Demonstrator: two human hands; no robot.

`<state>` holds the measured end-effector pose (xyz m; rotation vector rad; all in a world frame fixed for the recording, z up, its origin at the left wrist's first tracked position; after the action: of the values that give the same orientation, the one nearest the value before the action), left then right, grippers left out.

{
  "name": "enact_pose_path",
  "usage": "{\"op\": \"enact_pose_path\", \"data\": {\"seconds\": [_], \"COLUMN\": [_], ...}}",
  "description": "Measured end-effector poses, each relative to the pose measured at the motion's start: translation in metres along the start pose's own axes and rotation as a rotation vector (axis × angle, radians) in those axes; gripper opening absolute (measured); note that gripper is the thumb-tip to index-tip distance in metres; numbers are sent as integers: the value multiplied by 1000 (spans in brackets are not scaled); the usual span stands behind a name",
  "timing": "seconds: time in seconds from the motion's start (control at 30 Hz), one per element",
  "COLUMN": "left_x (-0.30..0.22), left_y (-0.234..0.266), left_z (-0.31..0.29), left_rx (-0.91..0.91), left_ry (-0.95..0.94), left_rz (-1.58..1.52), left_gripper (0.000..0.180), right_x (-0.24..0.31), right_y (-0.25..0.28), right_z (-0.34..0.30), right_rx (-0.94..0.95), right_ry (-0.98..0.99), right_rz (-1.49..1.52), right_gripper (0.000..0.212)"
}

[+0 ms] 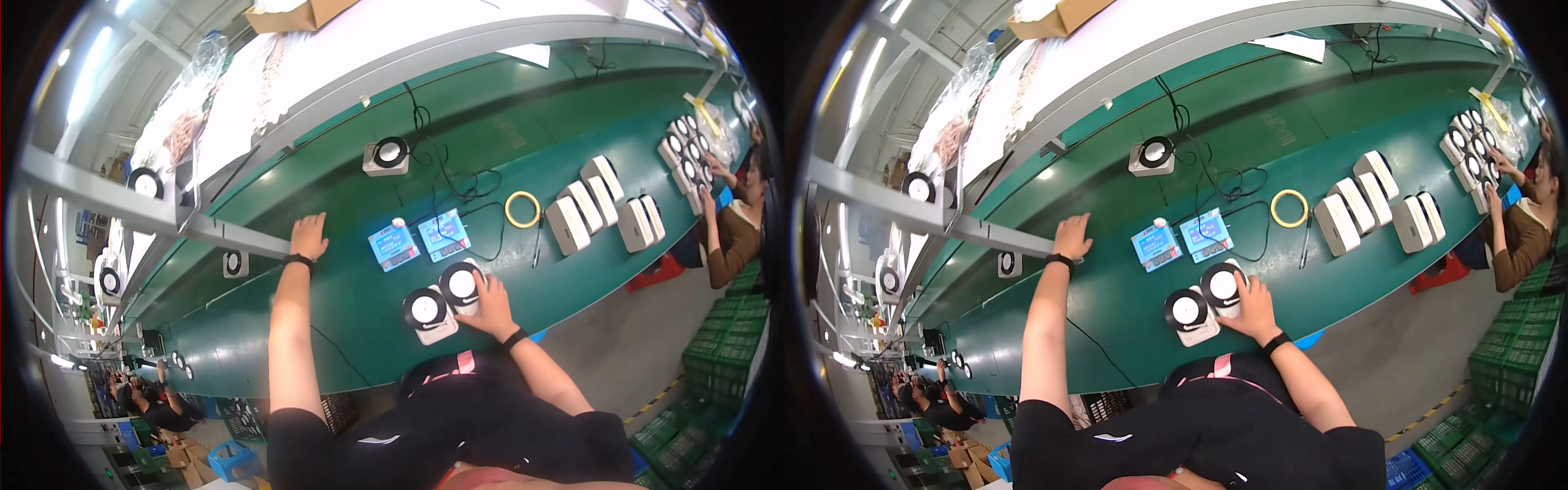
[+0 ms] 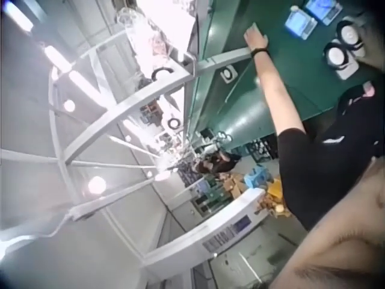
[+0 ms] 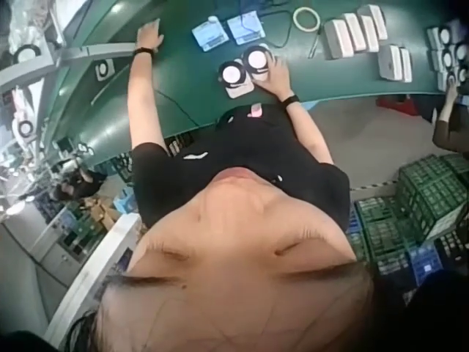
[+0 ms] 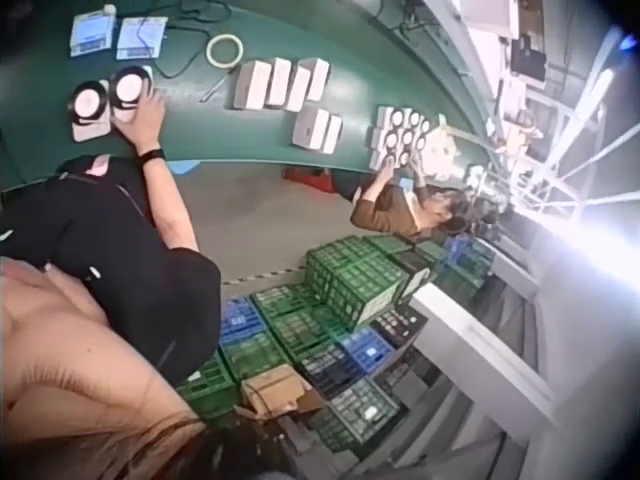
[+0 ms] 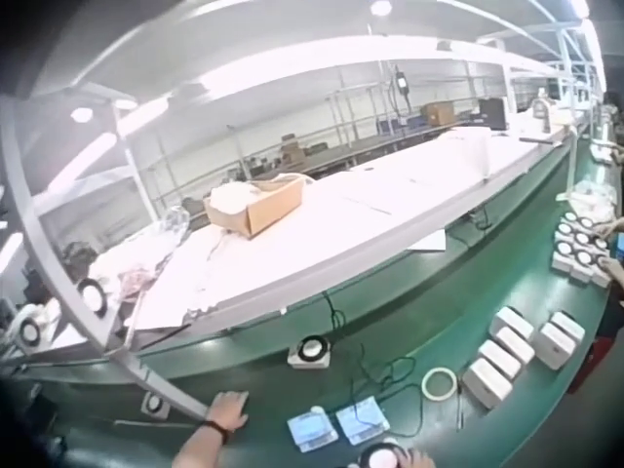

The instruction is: The person places speakers onto testing devices, presses buttons to test them, and moves the tested speakers to the side. They then pick up white boxes from a stack, place the speakers inside them, and set the boxes aside.

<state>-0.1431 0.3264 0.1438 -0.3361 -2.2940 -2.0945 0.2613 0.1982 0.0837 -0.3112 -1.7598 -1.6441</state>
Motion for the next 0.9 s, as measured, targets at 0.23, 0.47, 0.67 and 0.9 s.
{"op": "enact_pose_path", "data": {"seconds": [0.23,0.47,0.67,0.9], "left_x": [-42,-93,-107,-36], "left_y": [12,-55,-27,34], "left_z": [175,282,265,92], "left_rx": [-2,-209,-119,-174], "left_ry": [-47,-139,-48,326], "left_rz": [-36,-61,-244,-402], "left_gripper": [76,85,93,97], "right_x": [-5,-4,-1,-3], "right_y": [5,-12,-6,-2], "right_z": [7,14,12,11], "right_rx": [17,125,85,74], "right_ry": [-14,-24,-19,-2], "right_rz": [-24,-25,-11,9], "right_gripper": [101,99,99,99]}}
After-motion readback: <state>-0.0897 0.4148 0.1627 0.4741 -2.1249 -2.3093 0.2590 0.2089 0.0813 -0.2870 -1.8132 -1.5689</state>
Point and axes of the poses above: each hand's wrist, its own z-axis towards the middle knuckle, its own y-axis out of the back of the hand, x = y × z, the point moved 10 cm from there along z, towards the middle knuckle, and after that the axes turned 1 degree about y, right-handed, at the moved point
